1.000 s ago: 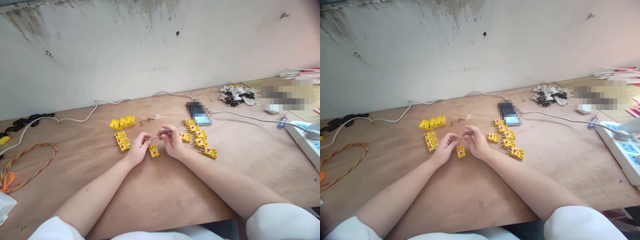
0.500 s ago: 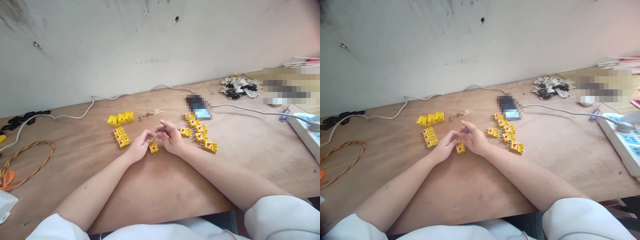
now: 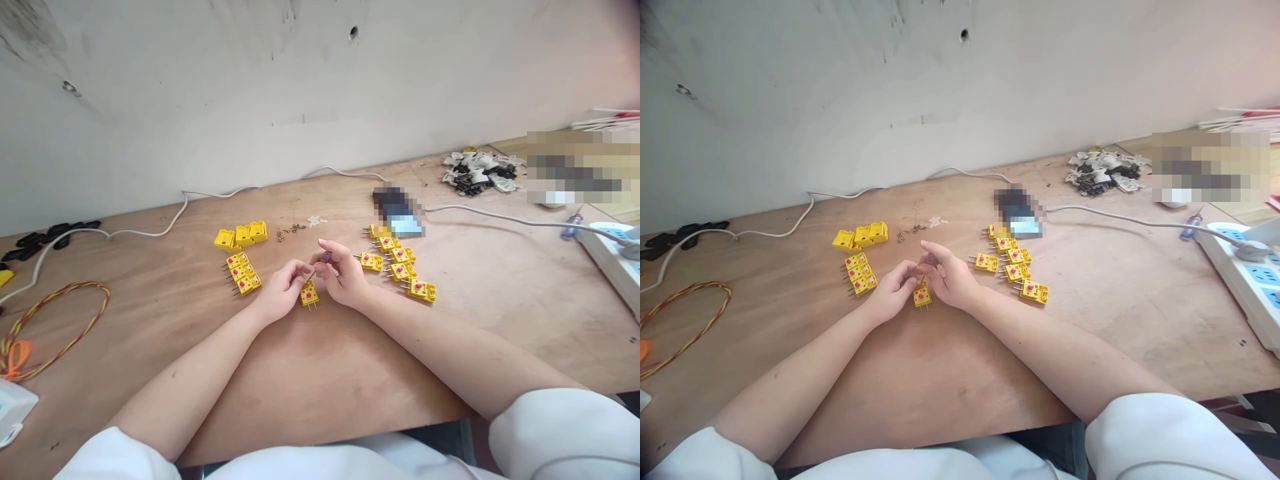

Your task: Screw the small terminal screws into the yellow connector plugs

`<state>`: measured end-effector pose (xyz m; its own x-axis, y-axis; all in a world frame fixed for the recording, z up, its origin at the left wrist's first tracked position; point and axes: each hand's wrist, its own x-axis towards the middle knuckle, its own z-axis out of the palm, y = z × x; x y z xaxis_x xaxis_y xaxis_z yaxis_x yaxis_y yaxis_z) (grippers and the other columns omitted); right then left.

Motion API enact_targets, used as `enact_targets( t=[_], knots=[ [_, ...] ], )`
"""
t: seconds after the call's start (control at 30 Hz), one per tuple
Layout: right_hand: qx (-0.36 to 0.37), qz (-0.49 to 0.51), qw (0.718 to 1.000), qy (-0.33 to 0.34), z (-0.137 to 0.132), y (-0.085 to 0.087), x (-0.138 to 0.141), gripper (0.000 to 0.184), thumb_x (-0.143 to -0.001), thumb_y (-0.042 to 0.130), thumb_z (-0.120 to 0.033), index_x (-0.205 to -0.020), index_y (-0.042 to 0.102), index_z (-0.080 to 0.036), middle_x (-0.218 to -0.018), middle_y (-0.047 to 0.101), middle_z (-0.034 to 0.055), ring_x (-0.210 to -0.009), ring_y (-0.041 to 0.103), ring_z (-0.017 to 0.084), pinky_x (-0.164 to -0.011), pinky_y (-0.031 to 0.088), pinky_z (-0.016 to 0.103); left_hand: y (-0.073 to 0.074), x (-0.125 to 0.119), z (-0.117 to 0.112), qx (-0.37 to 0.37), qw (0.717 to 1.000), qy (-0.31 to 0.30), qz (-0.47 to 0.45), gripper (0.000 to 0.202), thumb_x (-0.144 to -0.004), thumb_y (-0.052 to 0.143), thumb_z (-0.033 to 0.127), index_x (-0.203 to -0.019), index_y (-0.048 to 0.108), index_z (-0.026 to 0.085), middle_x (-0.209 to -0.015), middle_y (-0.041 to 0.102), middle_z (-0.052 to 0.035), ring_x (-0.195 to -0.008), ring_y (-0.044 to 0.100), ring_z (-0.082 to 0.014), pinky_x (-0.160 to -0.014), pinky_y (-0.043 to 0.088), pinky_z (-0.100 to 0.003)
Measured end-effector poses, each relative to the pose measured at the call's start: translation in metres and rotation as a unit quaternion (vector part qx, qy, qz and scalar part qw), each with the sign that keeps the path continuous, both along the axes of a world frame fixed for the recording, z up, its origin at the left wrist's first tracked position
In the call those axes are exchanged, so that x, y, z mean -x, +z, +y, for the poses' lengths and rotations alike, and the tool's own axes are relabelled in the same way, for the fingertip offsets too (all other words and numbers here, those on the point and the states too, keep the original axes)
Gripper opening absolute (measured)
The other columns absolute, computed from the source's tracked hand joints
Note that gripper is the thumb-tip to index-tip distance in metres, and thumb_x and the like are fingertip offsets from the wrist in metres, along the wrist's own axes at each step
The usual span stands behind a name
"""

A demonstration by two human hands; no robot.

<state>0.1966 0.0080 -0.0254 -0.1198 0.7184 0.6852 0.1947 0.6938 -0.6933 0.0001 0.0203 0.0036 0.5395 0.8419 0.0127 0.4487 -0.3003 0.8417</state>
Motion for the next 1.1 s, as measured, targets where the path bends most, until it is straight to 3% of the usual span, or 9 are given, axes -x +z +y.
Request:
enact_targets(
  t=[0.27,0.5,0.67,0.87,1.1],
  knots=[
    [0.003,0.007,1.0,-0.001,0.0013,-0.0016,-0.0002,0.045,-0.102,0.05,-0.025,-0.144,0.036,-0.031,-0.099,0.069,0.0042,-0.08,0.065,0.013,-0.072,0.057,0.03,-0.0027,0.0006,0.0008,-0.01,0.999,0.028,-0.023,0.02,-0.096,0.049,0.024,-0.11,0.063,0.022,-0.103,0.07,-0.0039,-0.094,0.066,-0.0197,-0.085,0.053,-0.034],
    [0.026,0.014,0.999,-0.013,0.0029,-0.0052,-0.0003,0.042,-0.101,0.052,-0.026,-0.141,0.039,-0.03,-0.101,0.068,0.0046,-0.085,0.066,0.014,-0.073,0.057,0.03,-0.0032,-0.0002,0.0028,-0.055,0.996,0.069,0.014,0.018,-0.091,0.053,0.022,-0.099,0.069,0.02,-0.094,0.072,-0.0036,-0.083,0.065,-0.0183,-0.078,0.053,-0.033],
    [0.03,0.015,0.999,-0.016,0.005,-0.0056,-0.0008,0.042,-0.101,0.051,-0.025,-0.141,0.04,-0.03,-0.101,0.067,0.0045,-0.087,0.066,0.014,-0.074,0.057,0.031,-0.0052,-0.0001,0.0041,-0.072,0.995,0.068,0.033,0.018,-0.091,0.059,0.026,-0.102,0.071,0.02,-0.093,0.073,-0.0037,-0.077,0.063,-0.0174,-0.073,0.052,-0.032],
    [0.035,0.022,0.999,-0.031,0.0066,-0.0048,-0.0024,0.039,-0.101,0.053,-0.025,-0.138,0.042,-0.03,-0.101,0.068,0.0044,-0.087,0.066,0.015,-0.073,0.057,0.031,-0.006,0.0,0.0057,-0.059,0.996,0.066,0.009,0.017,-0.093,0.059,0.027,-0.102,0.072,0.022,-0.099,0.074,-0.0036,-0.087,0.067,-0.0193,-0.079,0.054,-0.033],
    [0.065,0.073,0.995,-0.03,0.0051,-0.0057,-0.0033,0.038,-0.099,0.057,-0.027,-0.134,0.044,-0.029,-0.101,0.068,0.0046,-0.083,0.065,0.013,-0.069,0.057,0.028,-0.0064,0.0033,0.0064,-0.054,0.995,0.087,0.008,0.012,-0.088,0.065,0.029,-0.092,0.073,0.021,-0.08,0.07,-0.0005,-0.069,0.059,-0.0149,-0.066,0.049,-0.028]
  ],
)
